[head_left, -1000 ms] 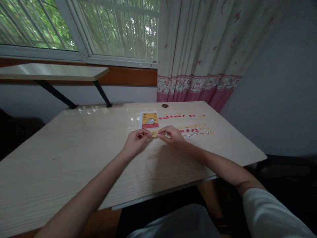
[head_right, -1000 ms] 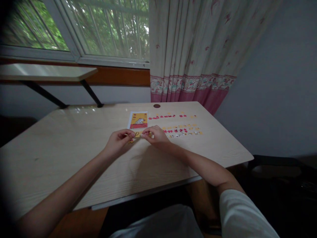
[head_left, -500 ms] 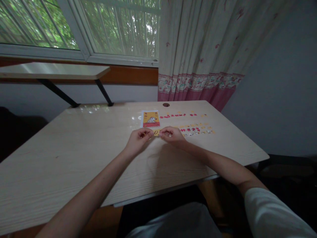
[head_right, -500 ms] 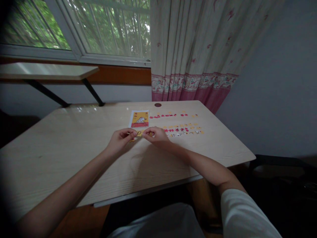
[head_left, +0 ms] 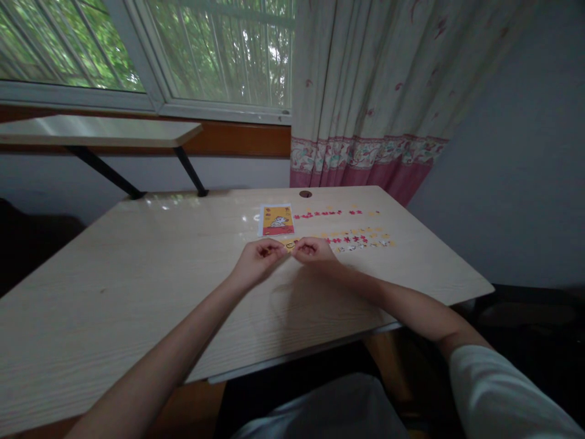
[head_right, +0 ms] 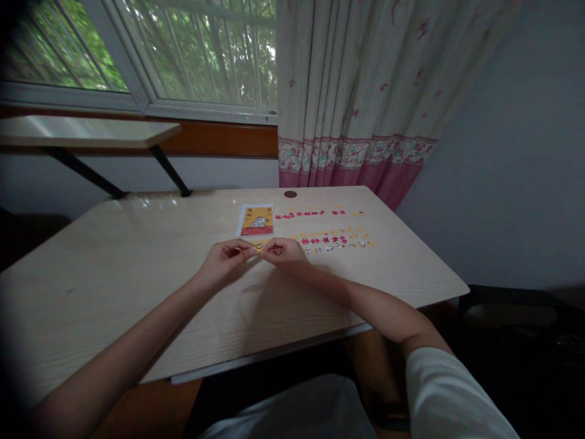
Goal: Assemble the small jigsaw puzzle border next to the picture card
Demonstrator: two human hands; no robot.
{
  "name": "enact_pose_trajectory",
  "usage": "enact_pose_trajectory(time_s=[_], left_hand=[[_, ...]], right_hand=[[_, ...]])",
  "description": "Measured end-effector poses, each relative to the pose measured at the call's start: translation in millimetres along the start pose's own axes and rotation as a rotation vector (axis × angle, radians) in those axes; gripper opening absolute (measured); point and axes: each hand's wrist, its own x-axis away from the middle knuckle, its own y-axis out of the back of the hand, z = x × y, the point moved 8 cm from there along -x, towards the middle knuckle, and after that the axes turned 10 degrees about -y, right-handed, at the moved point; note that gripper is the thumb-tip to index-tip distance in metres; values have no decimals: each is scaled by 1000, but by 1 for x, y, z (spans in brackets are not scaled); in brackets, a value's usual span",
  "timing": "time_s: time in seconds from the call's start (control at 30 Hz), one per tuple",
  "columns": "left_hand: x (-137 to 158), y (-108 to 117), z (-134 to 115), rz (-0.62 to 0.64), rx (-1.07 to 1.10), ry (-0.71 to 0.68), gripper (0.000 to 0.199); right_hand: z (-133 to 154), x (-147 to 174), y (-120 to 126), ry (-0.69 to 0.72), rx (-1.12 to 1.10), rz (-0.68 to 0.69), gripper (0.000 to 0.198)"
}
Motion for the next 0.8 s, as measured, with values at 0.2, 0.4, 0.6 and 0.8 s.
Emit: enact_pose_trajectory(time_s=[0.2,0.4,0.6,0.8], left_hand=[[-1,6,4,-51,55,43,25],[-4,22,10,-152,103,98,26],[-5,30,9,-211,73,111,22],[-4,30,9,-251,88,122,21]], right_hand=[[1,2,1,17,17,-11,25],[7,-6,40,31,87,-116,28],[1,-15,68,39,119,-188,31],[-4,-15,63,48,150,-149,29]])
